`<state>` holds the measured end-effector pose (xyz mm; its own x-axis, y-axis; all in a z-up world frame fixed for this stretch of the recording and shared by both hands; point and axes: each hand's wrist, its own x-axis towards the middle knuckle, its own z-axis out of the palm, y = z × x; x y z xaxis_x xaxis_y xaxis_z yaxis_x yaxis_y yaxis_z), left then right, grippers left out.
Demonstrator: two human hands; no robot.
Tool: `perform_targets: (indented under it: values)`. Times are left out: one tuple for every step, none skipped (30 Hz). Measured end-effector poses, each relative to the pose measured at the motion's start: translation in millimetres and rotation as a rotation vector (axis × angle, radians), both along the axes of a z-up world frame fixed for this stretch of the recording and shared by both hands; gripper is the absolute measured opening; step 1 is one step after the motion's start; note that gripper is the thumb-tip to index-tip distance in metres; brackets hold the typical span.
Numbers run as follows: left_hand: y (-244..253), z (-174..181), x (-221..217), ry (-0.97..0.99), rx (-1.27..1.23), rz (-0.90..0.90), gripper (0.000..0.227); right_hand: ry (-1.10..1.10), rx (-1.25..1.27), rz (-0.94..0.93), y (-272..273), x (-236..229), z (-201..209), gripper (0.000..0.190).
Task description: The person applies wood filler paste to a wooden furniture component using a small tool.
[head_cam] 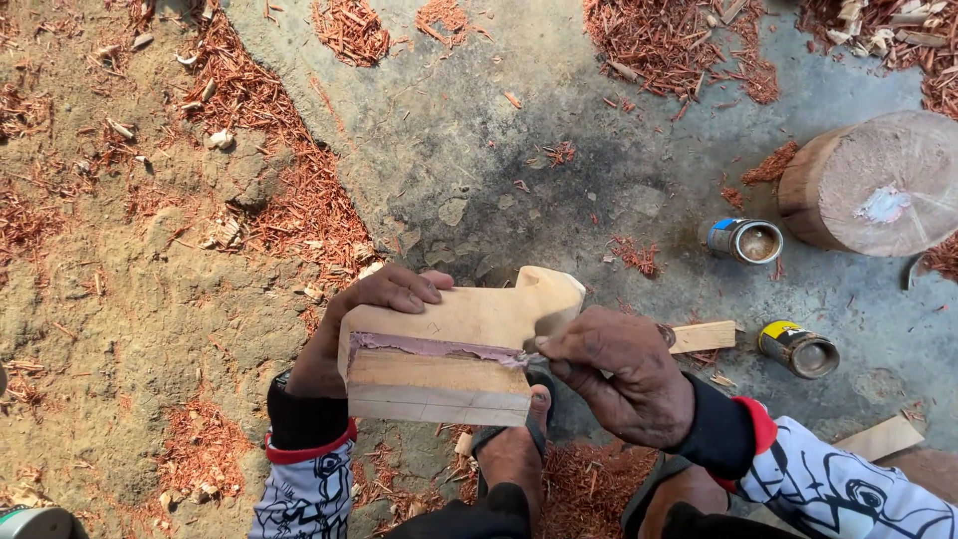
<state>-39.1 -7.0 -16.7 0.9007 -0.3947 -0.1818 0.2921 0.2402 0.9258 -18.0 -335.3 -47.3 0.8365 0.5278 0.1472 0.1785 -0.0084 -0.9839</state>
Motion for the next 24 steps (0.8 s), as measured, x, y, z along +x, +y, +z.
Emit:
perform_targets:
  values:
    - [-1,2,3,0.0,0.0,-0.002,0.032,0.0,0.0,-0.002,-1,0,-3,0.017]
    - [-1,3,6,-0.032,0.023,-0.019,0.032,-0.014,0.017,0.017,-2,0,-5,0.018]
    - [-2,5,6,-0.059,0.044,-0.034,0.033,-0.022,0.033,0.038,-3,-2,-7,0.019]
    - [-4,6,5,-0.055,0.044,-0.033,0.033,-0.018,0.033,0.039,-7,-4,-11,0.019]
    - [-6,6,5,-0.052,0.012,-0.026,0.035,0.009,0.019,0.044,-10,-4,-15,0.021]
    - [-7,6,6,-0.048,-0.021,-0.019,0.038,0.036,0.005,0.05,-14,-4,-20,0.022]
    - [-7,6,8,-0.054,-0.021,-0.018,0.038,0.031,0.004,0.051,-16,-4,-21,0.022]
    - [-7,6,10,-0.025,-0.056,0.007,0.039,0.056,-0.05,0.023,-18,-4,-23,0.023]
    - [-8,6,8,0.012,-0.091,0.032,0.042,0.09,-0.104,-0.003,-20,-7,-25,0.024]
    - [-7,5,7,0.015,-0.092,0.034,0.042,0.093,-0.105,-0.001,-19,-8,-22,0.024]
    - [-6,5,6,-0.003,-0.061,0.023,0.037,0.086,-0.061,-0.014,-18,-7,-18,0.023]
    - [-5,6,6,-0.022,-0.031,0.011,0.033,0.08,-0.016,-0.028,-17,-6,-14,0.023]
    - [-5,7,3,-0.02,-0.026,0.013,0.033,0.082,-0.012,-0.026,-14,-7,-12,0.023]
    - [-5,8,1,-0.056,0.016,-0.004,0.033,0.056,0.025,-0.044,-11,-9,-10,0.019]
    - [-5,8,3,-0.1,0.055,-0.028,0.036,0.023,0.061,-0.068,-9,-7,-8,0.018]
    - [-4,8,4,-0.105,0.057,-0.033,0.036,0.017,0.064,-0.073,-7,-6,-7,0.018]
    - [-4,6,4,-0.111,0.066,-0.034,0.037,-0.023,0.055,-0.049,-6,-6,-5,0.019]
    - [-4,5,3,-0.116,0.074,-0.035,0.039,-0.062,0.047,-0.024,-5,-6,-4,0.022]
    - [-5,7,3,-0.113,0.074,-0.034,0.039,-0.059,0.047,-0.023,-3,-7,-3,0.022]
    - [-6,8,3,-0.111,0.08,-0.035,0.04,-0.052,0.058,-0.05,-1,-8,-2,0.022]
    - [-6,9,4,-0.111,0.085,-0.039,0.042,-0.047,0.068,-0.081,2,-8,-1,0.022]
    - [-7,9,6,-0.111,0.084,-0.041,0.042,-0.047,0.068,-0.082,2,-7,-1,0.022]
    - [-7,9,8,-0.123,0.094,-0.055,0.044,-0.073,0.087,-0.088,3,-6,0,0.023]
    - [-7,9,10,-0.136,0.104,-0.069,0.046,-0.098,0.105,-0.094,3,-5,0,0.025]
